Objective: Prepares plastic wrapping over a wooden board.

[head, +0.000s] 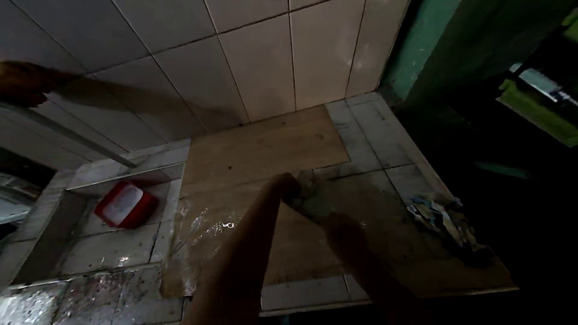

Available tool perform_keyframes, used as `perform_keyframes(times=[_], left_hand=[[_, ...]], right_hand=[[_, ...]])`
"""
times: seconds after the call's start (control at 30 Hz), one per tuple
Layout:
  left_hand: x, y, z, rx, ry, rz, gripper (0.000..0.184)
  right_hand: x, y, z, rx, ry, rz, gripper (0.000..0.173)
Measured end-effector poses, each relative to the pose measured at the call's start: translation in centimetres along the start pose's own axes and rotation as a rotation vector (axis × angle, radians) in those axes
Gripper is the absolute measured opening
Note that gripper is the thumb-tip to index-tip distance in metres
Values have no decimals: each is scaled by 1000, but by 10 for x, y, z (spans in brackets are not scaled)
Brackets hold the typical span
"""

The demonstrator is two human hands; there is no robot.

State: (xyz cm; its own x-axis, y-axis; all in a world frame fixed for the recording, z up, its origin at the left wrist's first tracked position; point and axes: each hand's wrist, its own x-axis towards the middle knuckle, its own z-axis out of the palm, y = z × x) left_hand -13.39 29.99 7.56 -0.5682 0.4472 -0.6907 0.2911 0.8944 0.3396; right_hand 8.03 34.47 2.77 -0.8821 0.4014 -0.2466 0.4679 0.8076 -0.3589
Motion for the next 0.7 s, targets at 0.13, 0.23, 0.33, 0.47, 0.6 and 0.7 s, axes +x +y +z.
perform_keyframes(times=[0.13,0.23,0.33,0.47,0.6,0.7], left_hand=[[-10,21,28,222,59,50,32],[-4,16,54,-42,198,60,39],[-1,11,69,-425,279,-35,60],[-14,6,84,-537,280,-7,59],[-53,-4,126,-893,401,0,52],[-74,-5,142,-1151,421,4,54]], right_hand=[[-3,2,0,-27,151,-22,20],[-1,7,-12,78,143,49,28],[6,12,-21,-28,19,47,27],[-7,18,-30,-20,5,-97,18],[-12,47,-20,-117,61,-308,20],[-18,57,-18,-124,155,-451,16]])
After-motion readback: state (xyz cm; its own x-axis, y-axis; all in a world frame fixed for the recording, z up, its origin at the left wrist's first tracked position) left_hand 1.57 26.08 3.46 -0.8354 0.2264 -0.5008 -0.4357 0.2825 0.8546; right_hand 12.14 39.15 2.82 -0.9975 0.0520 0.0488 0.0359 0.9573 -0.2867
